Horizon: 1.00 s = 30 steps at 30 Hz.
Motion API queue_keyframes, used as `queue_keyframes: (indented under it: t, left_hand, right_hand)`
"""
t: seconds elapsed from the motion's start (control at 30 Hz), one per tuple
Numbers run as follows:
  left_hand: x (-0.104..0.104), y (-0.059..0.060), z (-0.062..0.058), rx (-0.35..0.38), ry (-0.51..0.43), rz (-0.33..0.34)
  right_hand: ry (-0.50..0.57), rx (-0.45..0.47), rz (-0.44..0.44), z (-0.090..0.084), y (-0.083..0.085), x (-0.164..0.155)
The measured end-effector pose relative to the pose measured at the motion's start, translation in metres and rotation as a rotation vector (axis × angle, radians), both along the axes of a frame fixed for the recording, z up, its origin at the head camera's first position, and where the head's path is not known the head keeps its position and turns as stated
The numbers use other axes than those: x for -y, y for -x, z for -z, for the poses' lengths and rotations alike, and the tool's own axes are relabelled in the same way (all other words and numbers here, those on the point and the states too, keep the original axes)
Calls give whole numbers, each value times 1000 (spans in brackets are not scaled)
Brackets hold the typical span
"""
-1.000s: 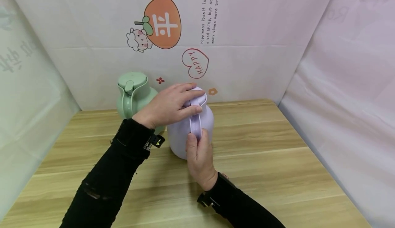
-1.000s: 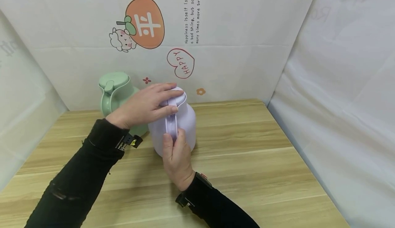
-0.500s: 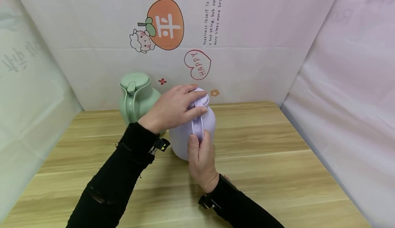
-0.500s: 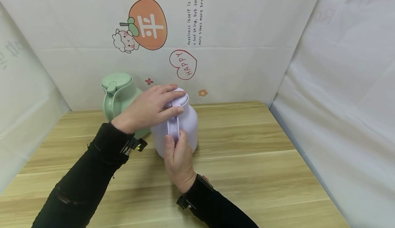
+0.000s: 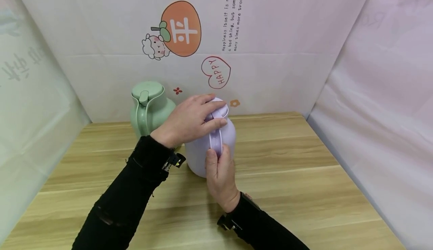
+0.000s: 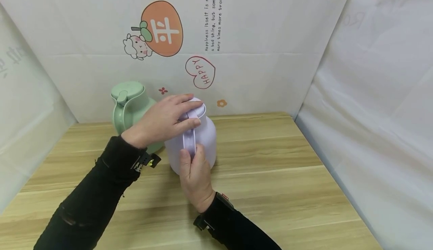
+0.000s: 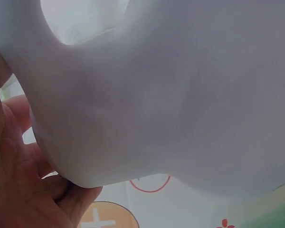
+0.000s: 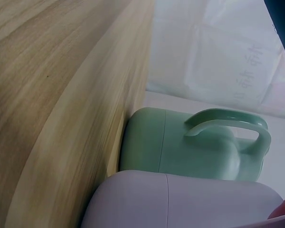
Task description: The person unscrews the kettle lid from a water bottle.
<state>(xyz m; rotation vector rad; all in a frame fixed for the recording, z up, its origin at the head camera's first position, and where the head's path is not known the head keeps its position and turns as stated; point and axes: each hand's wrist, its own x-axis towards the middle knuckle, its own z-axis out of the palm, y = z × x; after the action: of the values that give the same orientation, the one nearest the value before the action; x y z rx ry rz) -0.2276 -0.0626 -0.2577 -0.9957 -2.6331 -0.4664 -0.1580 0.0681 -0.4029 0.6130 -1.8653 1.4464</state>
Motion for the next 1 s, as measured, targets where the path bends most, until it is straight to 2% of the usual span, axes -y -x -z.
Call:
queue_keyframes:
  t: [0.13,0.27,0.37,0.47,0.57,0.7,1.0]
  left_hand:
    - [1,2,-4,15,21,23]
    - [5,5,-13,51,43,77]
    - [8,9,-19,104,53,117]
    - [12,12,-24,167,63,124]
    - [13,14,-25,201,72,116]
    - [13,16,-25,208,90,116]
    - [20,19,-29,265,101,199]
  right_hand:
    - [1,0,-14,0,1,-1]
    - [-3,-2,-19,0,1,-1]
    - [-2,0,-20,0,1,-1]
    - [3,-2,-15,1,1,-1]
    - [5,-2,-16,1,0,0]
    - [4,12,-23,0,0,0]
    - [1,13,-33,-1,-1,0]
